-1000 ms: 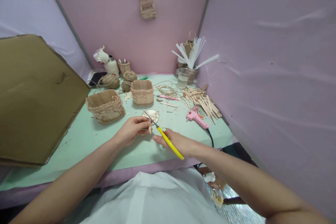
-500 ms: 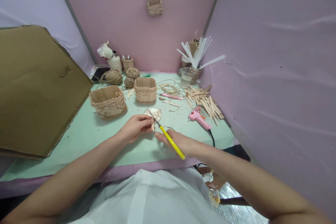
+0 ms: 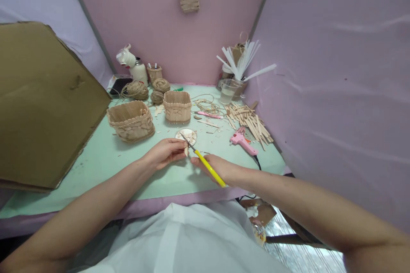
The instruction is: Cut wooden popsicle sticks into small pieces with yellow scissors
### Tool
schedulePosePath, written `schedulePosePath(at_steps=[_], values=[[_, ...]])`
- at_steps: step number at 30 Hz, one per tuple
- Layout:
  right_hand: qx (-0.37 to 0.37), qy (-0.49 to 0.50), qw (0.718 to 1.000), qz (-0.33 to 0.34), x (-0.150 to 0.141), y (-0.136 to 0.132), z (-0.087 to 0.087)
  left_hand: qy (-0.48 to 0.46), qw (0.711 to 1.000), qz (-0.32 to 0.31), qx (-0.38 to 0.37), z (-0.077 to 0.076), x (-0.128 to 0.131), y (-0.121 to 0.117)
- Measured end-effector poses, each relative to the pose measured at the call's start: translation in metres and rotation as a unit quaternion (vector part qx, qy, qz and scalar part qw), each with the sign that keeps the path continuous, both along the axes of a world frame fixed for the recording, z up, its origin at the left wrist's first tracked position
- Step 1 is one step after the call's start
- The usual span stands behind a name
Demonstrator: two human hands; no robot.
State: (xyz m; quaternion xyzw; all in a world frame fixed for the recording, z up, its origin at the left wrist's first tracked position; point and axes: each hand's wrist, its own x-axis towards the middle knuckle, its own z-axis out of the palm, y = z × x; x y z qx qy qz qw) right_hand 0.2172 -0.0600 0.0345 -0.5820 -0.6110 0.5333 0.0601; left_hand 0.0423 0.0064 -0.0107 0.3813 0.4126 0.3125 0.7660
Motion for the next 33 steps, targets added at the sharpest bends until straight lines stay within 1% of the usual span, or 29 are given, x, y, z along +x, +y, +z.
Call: schedulePosePath(at_steps=[6, 9, 13, 17, 20, 27, 33], values=[[-0.026, 0.004, 1.000, -0.009, 0.000, 0.002, 0.004, 0.007, 0.999, 0.023, -0.027, -0.003, 0.002, 0.004], [-0.042, 0.010, 0.999, -0.008, -0.001, 0.005, 0.006, 0.006, 0.999, 0.017, -0.037, -0.002, 0.001, 0.003], [-0.082, 0.028, 0.996, -0.007, -0.002, 0.010, 0.002, -0.006, 0.998, 0.005, -0.055, -0.001, -0.001, 0.001], [-0.087, 0.055, 0.995, -0.014, 0.001, 0.015, -0.007, -0.010, 0.997, 0.004, -0.070, -0.002, -0.001, 0.003], [-0.097, 0.061, 0.993, -0.015, 0.003, 0.016, -0.011, -0.003, 0.997, 0.006, -0.076, -0.002, -0.001, 0.004], [-0.113, 0.058, 0.991, -0.032, 0.004, 0.016, -0.012, 0.008, 0.997, 0.009, -0.082, 0.000, 0.002, 0.005], [-0.152, 0.050, 0.986, -0.040, 0.001, 0.018, -0.006, 0.019, 0.997, 0.005, -0.072, -0.001, 0.003, 0.004]])
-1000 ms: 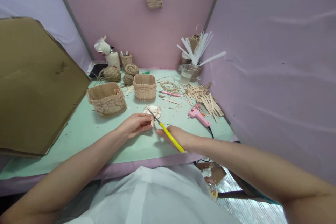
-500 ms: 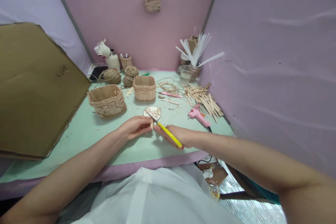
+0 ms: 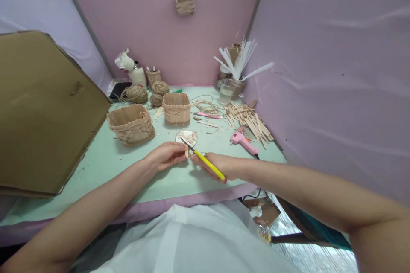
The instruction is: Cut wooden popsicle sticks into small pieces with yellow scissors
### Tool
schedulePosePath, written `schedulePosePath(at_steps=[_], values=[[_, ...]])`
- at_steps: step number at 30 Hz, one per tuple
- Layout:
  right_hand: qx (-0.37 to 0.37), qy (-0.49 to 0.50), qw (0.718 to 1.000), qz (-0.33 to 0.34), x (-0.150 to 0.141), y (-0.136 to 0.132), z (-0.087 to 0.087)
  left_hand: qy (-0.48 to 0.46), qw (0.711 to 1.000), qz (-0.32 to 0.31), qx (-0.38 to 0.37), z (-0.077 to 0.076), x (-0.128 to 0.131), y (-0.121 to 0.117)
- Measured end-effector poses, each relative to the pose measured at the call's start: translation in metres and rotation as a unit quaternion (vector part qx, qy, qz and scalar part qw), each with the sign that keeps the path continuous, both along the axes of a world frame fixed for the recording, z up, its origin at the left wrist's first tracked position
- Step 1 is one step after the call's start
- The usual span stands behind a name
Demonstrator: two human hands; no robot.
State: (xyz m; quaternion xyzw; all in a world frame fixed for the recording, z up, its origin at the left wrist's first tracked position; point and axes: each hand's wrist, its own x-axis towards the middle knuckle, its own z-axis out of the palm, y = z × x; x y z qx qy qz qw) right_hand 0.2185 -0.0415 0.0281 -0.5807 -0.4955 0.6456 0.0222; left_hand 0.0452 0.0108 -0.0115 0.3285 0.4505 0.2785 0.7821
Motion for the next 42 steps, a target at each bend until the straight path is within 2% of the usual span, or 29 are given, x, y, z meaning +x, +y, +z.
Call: schedulePosePath(at_steps=[3, 6, 11, 14, 17, 20, 26, 29, 32, 38, 42], values=[[0.006, 0.003, 1.000, -0.011, 0.005, -0.001, 0.004, 0.001, 1.000, -0.005, 0.007, 0.001, -0.002, -0.002], [0.047, 0.012, 0.998, -0.038, 0.018, -0.003, 0.007, 0.003, 0.999, 0.006, 0.039, 0.004, -0.007, -0.001], [0.183, 0.035, 0.981, -0.056, 0.034, -0.013, 0.007, 0.009, 0.988, 0.073, 0.136, 0.013, -0.016, 0.005], [0.298, 0.007, 0.951, -0.079, 0.032, -0.019, 0.000, 0.005, 0.981, 0.089, 0.175, 0.018, -0.016, 0.006], [0.415, -0.029, 0.898, -0.141, 0.024, -0.021, -0.011, -0.011, 0.973, 0.079, 0.218, 0.021, -0.015, 0.002], [0.470, -0.029, 0.861, -0.193, 0.015, -0.017, -0.019, -0.030, 0.968, 0.043, 0.245, 0.021, -0.012, -0.003], [0.467, 0.060, 0.856, -0.214, -0.001, -0.004, -0.016, -0.012, 0.960, -0.059, 0.274, 0.016, -0.008, -0.010], [0.478, 0.073, 0.852, -0.201, -0.008, -0.003, -0.013, 0.002, 0.957, -0.067, 0.284, 0.015, -0.007, -0.012], [0.483, 0.044, 0.856, -0.181, -0.010, -0.008, -0.012, 0.007, 0.952, -0.044, 0.302, 0.014, -0.007, -0.012], [0.386, 0.013, 0.920, -0.063, -0.004, -0.035, -0.001, -0.012, 0.944, 0.003, 0.329, 0.015, -0.007, -0.010], [0.353, -0.001, 0.935, -0.012, -0.005, -0.050, 0.000, -0.071, 0.942, 0.020, 0.327, 0.016, -0.005, -0.014]])
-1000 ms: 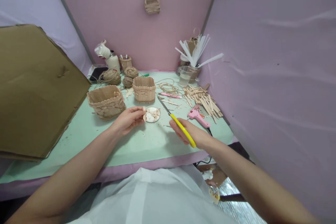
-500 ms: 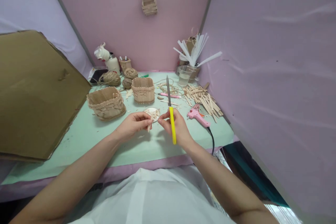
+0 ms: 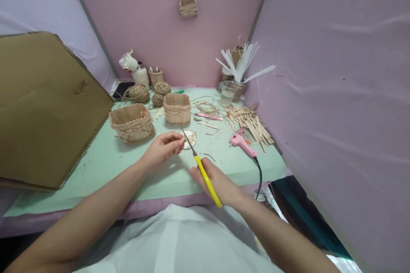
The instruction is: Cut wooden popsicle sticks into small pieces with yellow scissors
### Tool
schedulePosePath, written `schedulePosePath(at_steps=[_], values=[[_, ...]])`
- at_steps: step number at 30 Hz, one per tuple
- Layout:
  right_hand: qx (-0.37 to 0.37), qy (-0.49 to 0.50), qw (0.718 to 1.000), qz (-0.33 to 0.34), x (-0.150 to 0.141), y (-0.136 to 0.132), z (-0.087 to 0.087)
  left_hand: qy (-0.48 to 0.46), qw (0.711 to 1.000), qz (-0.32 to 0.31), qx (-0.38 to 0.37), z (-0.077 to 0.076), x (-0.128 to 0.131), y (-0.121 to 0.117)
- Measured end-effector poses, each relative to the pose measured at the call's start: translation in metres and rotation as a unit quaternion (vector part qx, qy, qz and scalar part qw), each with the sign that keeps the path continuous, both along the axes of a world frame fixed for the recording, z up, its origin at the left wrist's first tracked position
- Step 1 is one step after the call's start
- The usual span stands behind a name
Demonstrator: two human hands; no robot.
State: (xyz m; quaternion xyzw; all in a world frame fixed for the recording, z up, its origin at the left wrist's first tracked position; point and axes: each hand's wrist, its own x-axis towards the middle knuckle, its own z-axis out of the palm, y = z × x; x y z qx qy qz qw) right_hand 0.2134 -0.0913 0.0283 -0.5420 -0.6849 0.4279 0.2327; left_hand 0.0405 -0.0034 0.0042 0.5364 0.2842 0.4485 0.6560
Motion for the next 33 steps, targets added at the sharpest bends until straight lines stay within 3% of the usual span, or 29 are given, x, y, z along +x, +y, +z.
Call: schedulePosePath(at_steps=[12, 33], values=[[-0.009, 0.018, 1.000, 0.005, -0.0038, -0.0052, -0.0010, 0.081, 0.997, -0.016, 0.002, 0.0043, 0.0013, -0.0081], [-0.006, -0.003, 1.000, 0.004, -0.0025, -0.0069, -0.0043, 0.068, 0.996, -0.050, -0.023, 0.0036, 0.0032, -0.0104]])
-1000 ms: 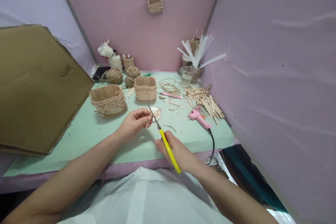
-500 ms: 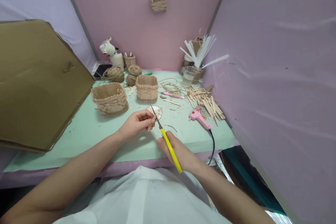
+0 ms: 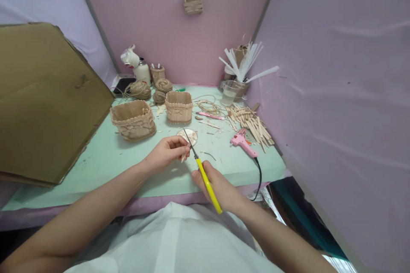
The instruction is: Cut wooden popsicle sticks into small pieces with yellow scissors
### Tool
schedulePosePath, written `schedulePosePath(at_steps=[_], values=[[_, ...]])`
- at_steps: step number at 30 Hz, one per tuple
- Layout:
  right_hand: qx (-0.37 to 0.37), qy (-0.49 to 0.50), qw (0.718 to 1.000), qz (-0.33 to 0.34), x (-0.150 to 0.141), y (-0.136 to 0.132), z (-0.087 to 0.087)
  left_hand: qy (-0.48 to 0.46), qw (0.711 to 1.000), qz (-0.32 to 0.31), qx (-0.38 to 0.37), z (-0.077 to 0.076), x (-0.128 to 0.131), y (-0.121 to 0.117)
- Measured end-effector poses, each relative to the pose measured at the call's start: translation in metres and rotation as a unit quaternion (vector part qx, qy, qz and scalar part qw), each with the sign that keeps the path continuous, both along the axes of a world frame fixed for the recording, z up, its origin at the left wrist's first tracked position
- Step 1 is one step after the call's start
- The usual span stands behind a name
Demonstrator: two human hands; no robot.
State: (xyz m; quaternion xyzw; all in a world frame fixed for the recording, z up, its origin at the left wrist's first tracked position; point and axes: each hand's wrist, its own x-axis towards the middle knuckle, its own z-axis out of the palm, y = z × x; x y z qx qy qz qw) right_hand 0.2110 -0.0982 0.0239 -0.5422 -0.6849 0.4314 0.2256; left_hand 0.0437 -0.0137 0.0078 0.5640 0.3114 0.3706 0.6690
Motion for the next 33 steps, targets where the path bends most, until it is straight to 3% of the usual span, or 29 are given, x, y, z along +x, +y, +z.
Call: schedulePosePath(at_steps=[11, 17, 24, 33], values=[[-0.081, -0.017, 0.996, -0.035, 0.012, -0.020, 0.005, -0.009, 0.994, -0.067, -0.082, -0.009, 0.007, -0.012], [-0.112, -0.022, 0.993, -0.039, 0.026, -0.036, -0.006, 0.026, 0.987, -0.134, -0.084, -0.011, 0.014, -0.019], [-0.117, -0.021, 0.992, -0.039, 0.030, -0.035, -0.005, 0.051, 0.992, -0.100, -0.055, -0.015, 0.021, -0.024], [-0.115, -0.040, 0.992, -0.026, 0.033, -0.034, -0.005, 0.054, 0.988, -0.128, -0.060, -0.015, 0.021, -0.024]])
